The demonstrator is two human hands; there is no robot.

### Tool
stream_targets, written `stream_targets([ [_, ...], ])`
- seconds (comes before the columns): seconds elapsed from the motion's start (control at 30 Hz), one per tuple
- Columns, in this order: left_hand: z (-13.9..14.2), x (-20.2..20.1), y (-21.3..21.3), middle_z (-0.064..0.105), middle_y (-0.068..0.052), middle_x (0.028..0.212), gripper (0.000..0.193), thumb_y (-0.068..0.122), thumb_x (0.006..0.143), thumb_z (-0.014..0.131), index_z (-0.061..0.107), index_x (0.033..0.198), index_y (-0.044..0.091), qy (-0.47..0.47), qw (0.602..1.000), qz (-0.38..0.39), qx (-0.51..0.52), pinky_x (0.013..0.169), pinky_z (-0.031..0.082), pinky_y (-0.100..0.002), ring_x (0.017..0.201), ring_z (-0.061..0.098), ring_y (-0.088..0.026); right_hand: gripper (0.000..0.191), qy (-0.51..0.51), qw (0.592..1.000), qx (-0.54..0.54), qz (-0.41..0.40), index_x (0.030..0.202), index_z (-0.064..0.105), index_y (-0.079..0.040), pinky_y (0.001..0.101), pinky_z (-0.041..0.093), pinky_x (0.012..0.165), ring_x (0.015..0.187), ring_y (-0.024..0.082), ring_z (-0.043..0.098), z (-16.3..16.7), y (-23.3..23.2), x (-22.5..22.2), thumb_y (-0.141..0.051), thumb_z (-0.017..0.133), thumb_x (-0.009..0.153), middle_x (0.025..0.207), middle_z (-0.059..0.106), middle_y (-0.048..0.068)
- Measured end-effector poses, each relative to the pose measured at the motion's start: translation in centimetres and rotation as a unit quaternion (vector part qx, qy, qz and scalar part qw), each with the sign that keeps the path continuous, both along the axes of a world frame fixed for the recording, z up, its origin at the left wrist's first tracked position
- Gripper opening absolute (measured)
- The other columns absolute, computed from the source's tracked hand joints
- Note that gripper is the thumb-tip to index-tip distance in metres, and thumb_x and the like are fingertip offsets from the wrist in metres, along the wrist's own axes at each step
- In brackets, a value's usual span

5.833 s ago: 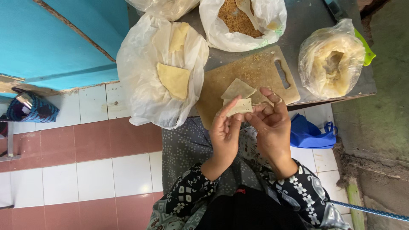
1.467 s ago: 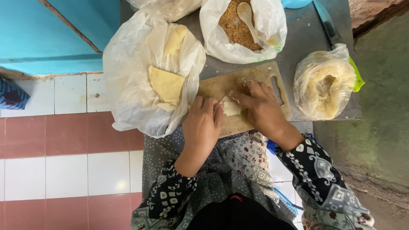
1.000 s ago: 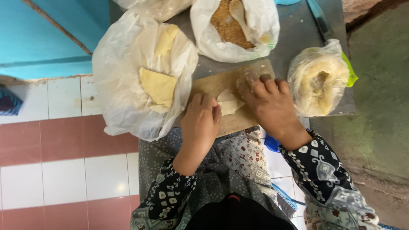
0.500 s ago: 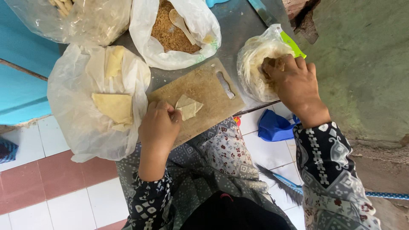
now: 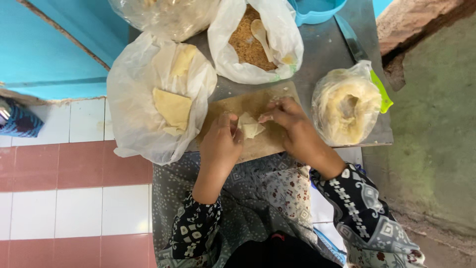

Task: The person sits at a small table and fills triangular pastry wrappers with a brown filling, scooping it with a spoon from a plastic bag and folding the wrappers closed by hand on a cutting board. They also knead and shape a piece of dough, and briefly use a knife on the dough at the start.

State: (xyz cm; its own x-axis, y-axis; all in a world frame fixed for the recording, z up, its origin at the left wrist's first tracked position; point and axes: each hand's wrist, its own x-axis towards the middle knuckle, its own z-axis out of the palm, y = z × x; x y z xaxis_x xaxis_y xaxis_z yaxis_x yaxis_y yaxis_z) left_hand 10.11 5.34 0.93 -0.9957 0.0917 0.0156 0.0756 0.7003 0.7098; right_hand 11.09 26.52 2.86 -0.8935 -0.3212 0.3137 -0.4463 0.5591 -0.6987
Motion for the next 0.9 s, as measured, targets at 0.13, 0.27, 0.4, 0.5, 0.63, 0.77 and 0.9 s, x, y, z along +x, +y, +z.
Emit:
stream_targets([
  [0.13, 0.1, 0.0, -1.0, 0.071, -0.006, 0.096, 0.032, 0.016, 0.088, 0.069, 0.062, 0.117, 0.009, -0.03, 0.998, 0.004, 0.055, 0.073, 0.055, -0.043, 0.083, 0.072, -0.028, 0.046, 0.034, 0.983, 0.181, -0.002, 0.124, 0.071, -0.014, 0.0446, 0.043, 0.101, 0.122, 0.035, 0.055, -0.4, -3.0, -1.2, -0.001, 0.068, 0.08, 0.134, 0.059, 0.012],
  [0.27, -0.4, 0.1, -1.7, 0.071, -0.006, 0.096, 0.026, 0.015, 0.087, 0.069, 0.064, 0.112, 0.008, -0.011, 0.997, 0.018, 0.076, 0.073, 0.056, -0.042, 0.084, 0.071, -0.028, 0.057, 0.094, 0.915, 0.392, 0.03, 0.139, 0.067, -0.02, 0.0518, 0.037, 0.103, 0.118, 0.032, 0.052, 0.3, -2.9, -1.4, -0.012, 0.064, 0.083, 0.134, 0.056, 0.011],
  [0.4, -0.8, 0.3, -1.8, 0.067, -0.009, 0.095, 0.016, 0.016, 0.088, 0.071, 0.064, 0.099, 0.008, 0.006, 0.999, 0.022, 0.043, 0.069, 0.053, -0.044, 0.081, 0.069, -0.03, 0.055, 0.105, 0.899, 0.424, 0.017, 0.137, 0.065, -0.018, 0.047, 0.042, 0.1, 0.122, 0.033, 0.053, 1.8, -1.2, -1.3, -0.008, 0.063, 0.083, 0.142, 0.055, 0.012],
  [0.5, -0.9, 0.2, -1.8, 0.067, -0.007, 0.089, 0.011, 0.016, 0.085, 0.072, 0.064, 0.089, 0.009, 0.04, 0.999, 0.015, 0.007, 0.068, 0.052, -0.045, 0.078, 0.069, -0.03, 0.054, 0.094, 0.958, 0.262, -0.076, 0.137, 0.064, -0.013, 0.0452, 0.05, 0.097, 0.118, 0.035, 0.06, 2.1, -0.5, -3.2, 0.002, 0.062, 0.085, 0.134, 0.062, 0.016],
  [0.63, -1.2, 0.0, -2.2, 0.067, -0.007, 0.089, 0.01, 0.016, 0.087, 0.071, 0.063, 0.09, 0.009, 0.026, 0.999, -0.006, 0.042, 0.066, 0.053, -0.044, 0.078, 0.069, -0.029, 0.025, 0.118, 0.971, 0.07, -0.195, 0.125, 0.062, -0.006, 0.0434, 0.058, 0.081, 0.096, 0.034, 0.074, 0.6, -1.4, -9.3, 0.004, 0.063, 0.102, 0.109, 0.074, 0.015],
  [0.77, -1.5, -0.1, -2.6, 0.068, -0.007, 0.087, 0.009, 0.014, 0.088, 0.07, 0.063, 0.093, 0.01, 0.067, 0.994, -0.024, 0.08, 0.067, 0.054, -0.042, 0.079, 0.07, -0.029, 0.04, 0.006, 0.942, 0.165, -0.294, 0.118, 0.05, -0.004, 0.0504, 0.055, 0.07, 0.081, 0.041, 0.072, -1.0, -2.3, -14.5, -0.011, 0.076, 0.089, 0.084, 0.073, 0.016],
  [0.9, -1.6, -0.4, -3.1, 0.069, -0.007, 0.085, 0.014, 0.014, 0.089, 0.07, 0.065, 0.101, 0.01, 0.049, 0.992, -0.049, 0.107, 0.066, 0.054, -0.041, 0.077, 0.07, -0.028, 0.046, -0.001, 0.914, 0.2, -0.352, 0.119, 0.047, -0.007, 0.0516, 0.054, 0.069, 0.08, 0.042, 0.07, -1.9, -3.4, -16.5, -0.006, 0.073, 0.083, 0.084, 0.072, 0.019],
])
